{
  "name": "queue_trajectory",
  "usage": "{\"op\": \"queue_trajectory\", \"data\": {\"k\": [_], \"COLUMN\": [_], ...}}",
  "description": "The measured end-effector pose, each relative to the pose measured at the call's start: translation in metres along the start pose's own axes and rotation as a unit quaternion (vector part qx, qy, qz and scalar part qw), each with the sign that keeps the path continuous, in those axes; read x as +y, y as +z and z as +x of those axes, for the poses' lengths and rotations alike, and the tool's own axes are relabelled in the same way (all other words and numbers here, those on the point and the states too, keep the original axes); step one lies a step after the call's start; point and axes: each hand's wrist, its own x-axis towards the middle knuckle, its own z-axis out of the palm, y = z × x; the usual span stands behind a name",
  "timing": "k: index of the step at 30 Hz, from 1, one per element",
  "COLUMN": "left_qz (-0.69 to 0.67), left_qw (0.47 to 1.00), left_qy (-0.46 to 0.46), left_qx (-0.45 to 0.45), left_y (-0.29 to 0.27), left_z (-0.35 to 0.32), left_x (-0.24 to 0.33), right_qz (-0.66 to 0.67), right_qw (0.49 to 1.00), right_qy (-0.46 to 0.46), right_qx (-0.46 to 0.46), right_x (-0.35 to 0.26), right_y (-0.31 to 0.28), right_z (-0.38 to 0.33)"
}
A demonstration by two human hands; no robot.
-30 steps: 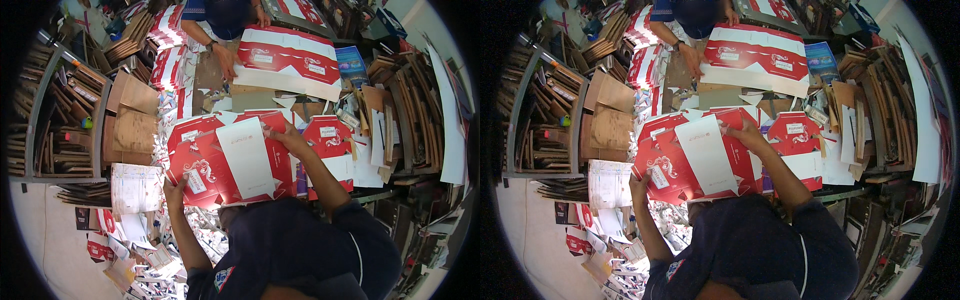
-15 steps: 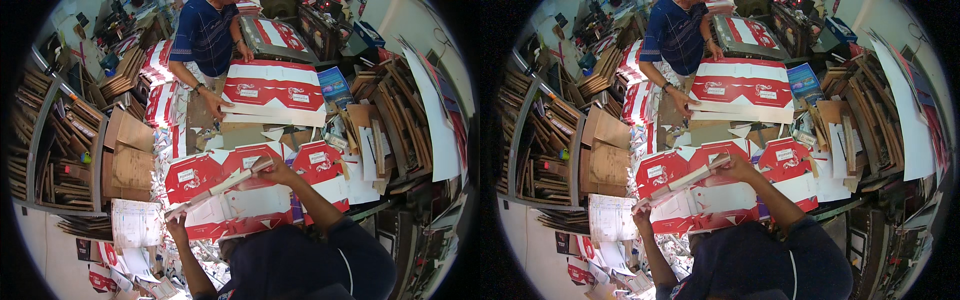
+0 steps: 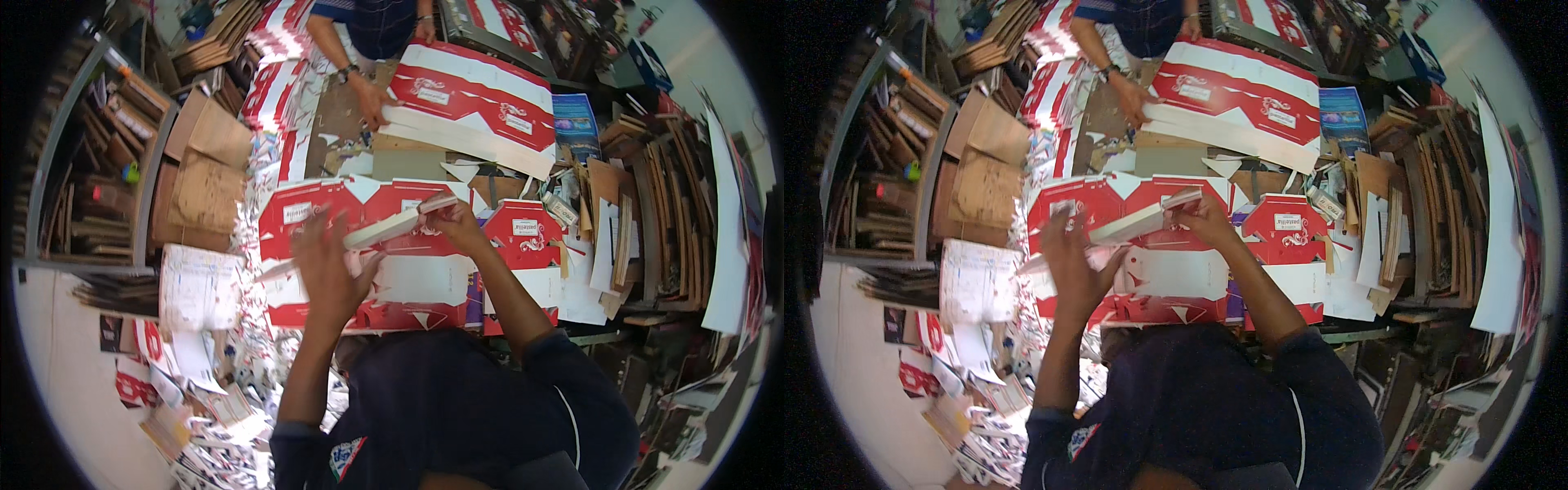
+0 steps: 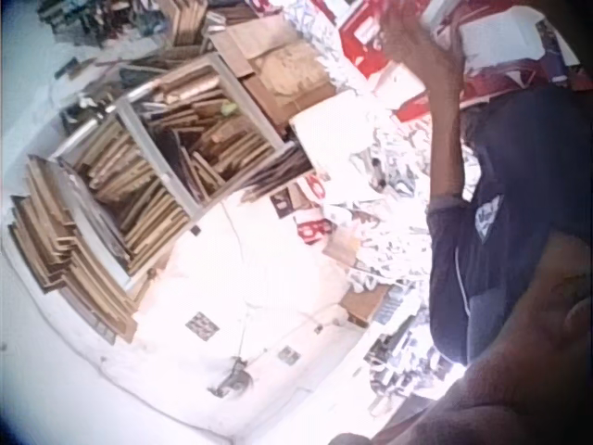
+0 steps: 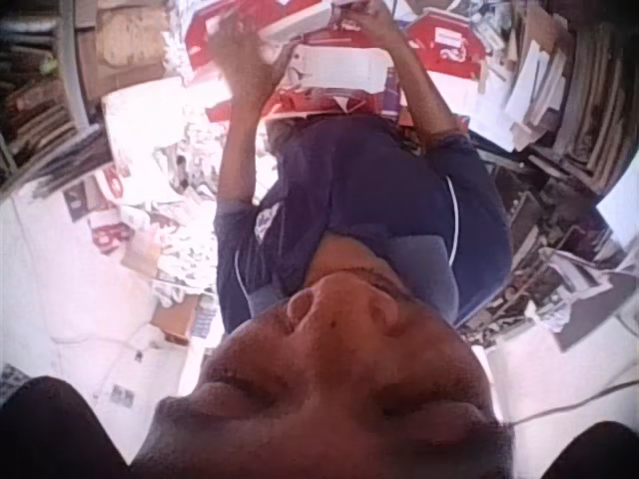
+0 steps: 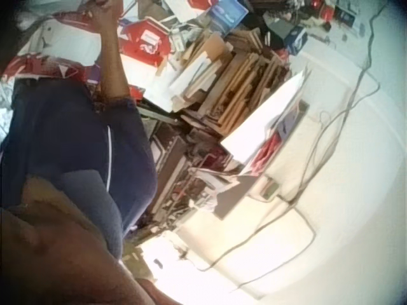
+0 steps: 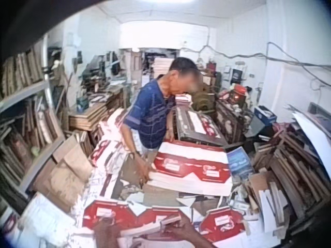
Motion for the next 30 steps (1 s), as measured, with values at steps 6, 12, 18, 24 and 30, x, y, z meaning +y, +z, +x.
{"op": "queue_trajectory", "data": {"k": [6,12,18,24,30], "left_qz": [0.069,0.04,0.029,0.04,0.044], "left_qw": [0.989,0.992,0.991,0.989,0.988], "left_qy": [0.011,0.038,0.038,0.042,0.044], "left_qx": [-0.129,-0.11,-0.124,-0.135,-0.141], "left_y": [0.046,0.051,0.05,0.049,0.049], "left_z": [0.038,0.042,0.041,0.042,0.043], "left_x": [0.012,-0.002,0.0,0.001,0.0], "right_qz": [-0.043,-0.21,-0.226,-0.238,-0.214], "right_qw": [0.998,0.973,0.939,0.939,0.968], "right_qy": [0.044,0.076,0.169,0.121,0.125], "right_qx": [0.026,-0.053,-0.196,-0.218,0.047], "right_x": [-0.038,-0.089,-0.11,-0.102,-0.084], "right_y": [0.011,-0.011,-0.023,-0.029,-0.012], "right_z": [-0.002,0.019,0.048,0.053,0.035]}}
